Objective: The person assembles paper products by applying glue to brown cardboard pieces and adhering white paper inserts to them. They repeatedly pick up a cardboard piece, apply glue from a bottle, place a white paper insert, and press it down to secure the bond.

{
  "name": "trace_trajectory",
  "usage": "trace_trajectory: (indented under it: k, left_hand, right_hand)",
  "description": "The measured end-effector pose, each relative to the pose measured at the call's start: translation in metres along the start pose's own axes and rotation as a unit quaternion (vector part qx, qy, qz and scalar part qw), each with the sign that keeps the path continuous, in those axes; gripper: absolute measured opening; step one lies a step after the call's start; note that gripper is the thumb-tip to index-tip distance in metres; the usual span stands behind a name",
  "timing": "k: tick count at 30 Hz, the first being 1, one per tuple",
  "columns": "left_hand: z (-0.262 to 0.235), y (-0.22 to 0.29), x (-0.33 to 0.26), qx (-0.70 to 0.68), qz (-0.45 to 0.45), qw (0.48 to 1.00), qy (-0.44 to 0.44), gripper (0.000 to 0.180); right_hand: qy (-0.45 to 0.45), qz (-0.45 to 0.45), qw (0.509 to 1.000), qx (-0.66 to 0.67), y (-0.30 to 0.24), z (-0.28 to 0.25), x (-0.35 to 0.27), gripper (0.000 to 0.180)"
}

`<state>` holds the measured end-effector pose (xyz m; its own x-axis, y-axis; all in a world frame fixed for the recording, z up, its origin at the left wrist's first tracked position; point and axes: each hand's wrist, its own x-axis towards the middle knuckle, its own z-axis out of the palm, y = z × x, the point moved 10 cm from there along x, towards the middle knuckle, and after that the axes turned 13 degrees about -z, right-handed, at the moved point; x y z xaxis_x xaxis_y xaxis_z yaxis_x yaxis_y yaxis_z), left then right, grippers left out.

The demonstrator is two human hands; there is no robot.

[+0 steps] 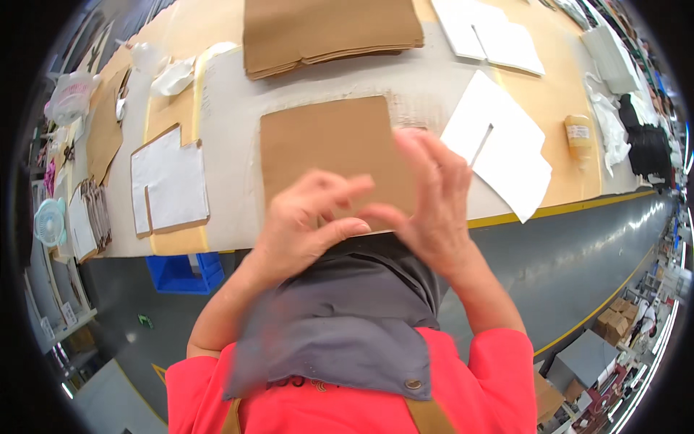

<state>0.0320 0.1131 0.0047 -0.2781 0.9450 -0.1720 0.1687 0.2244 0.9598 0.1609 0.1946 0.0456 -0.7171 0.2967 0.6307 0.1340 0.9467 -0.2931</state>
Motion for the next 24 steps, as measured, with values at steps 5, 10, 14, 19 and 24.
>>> trace_trajectory:
  k: [5,10,14,19,24]
  left_hand:
    - [0.024,0.020,-0.002,0.065,0.104,0.991,0.045,0.024]
    - [0.033,0.029,0.009,0.083,0.152,0.978,0.114,0.016]
    - [0.031,0.001,0.017,0.191,0.094,0.972,0.097,0.023]
    - [0.030,0.009,0.035,0.328,0.185,0.923,0.076,0.054]
    - [0.040,-0.035,0.061,0.496,0.122,0.860,-0.006,0.074]
  right_hand:
    - [0.012,0.008,0.999,-0.043,0.001,-0.024,-0.008,0.087]
    - [0.031,0.026,0.994,-0.102,0.030,-0.045,-0.025,0.088]
    - [0.011,0.088,0.937,-0.339,0.164,-0.124,-0.035,0.094]
    - [-0.057,0.339,0.863,-0.369,0.389,-0.238,-0.151,0.085]
    - [-0.040,0.537,0.842,0.017,0.434,-0.200,-0.182,0.069]
